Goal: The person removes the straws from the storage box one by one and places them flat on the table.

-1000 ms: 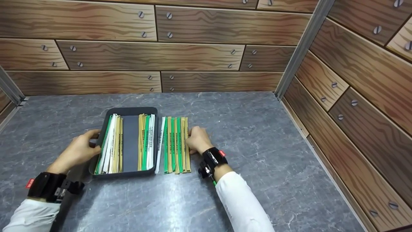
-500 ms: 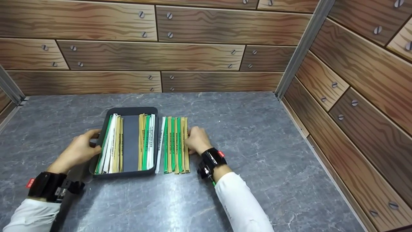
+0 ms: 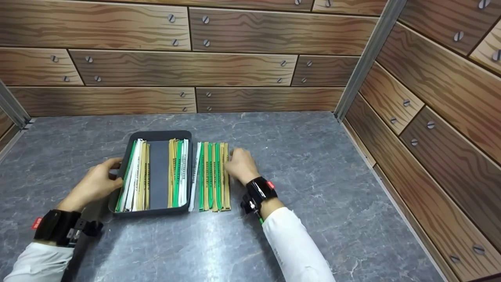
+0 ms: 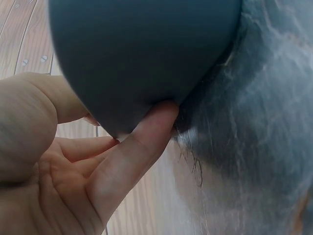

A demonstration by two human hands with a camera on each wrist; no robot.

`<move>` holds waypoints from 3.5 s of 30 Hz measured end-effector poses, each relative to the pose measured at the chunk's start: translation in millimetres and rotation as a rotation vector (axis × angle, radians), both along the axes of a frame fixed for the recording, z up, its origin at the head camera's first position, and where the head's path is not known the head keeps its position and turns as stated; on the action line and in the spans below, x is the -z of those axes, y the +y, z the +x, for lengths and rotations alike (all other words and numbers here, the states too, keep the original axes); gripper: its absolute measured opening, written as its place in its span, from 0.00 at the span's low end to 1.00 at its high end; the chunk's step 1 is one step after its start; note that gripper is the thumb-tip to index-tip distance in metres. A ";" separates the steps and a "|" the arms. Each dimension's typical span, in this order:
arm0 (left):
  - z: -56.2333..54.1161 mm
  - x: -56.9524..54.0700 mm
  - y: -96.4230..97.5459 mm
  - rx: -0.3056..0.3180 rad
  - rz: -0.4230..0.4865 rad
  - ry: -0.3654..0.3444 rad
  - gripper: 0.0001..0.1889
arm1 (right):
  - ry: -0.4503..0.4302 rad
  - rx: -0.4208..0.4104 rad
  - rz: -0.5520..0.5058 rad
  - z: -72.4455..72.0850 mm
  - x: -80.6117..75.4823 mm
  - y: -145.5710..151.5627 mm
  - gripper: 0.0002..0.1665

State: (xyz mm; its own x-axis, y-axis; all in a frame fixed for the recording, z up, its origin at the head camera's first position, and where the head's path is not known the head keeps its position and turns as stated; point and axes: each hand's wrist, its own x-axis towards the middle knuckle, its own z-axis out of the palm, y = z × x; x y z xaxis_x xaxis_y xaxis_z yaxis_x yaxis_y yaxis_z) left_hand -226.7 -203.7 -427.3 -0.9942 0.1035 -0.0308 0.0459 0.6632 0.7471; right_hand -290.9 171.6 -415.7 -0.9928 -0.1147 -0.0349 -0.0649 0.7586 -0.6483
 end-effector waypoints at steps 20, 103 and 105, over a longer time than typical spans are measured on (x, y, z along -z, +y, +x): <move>0.6 0.6 -0.7 -0.007 -0.024 0.049 0.36 | 0.043 -0.389 0.108 13.5 -43.4 -157.9 0.27; 2.0 -1.6 0.2 0.009 -0.039 0.026 0.37 | -0.213 -0.008 -0.123 -2.5 9.8 26.2 0.21; 2.2 -1.4 0.9 0.011 -0.036 0.033 0.36 | -0.207 -0.011 -0.095 -1.0 13.3 27.1 0.21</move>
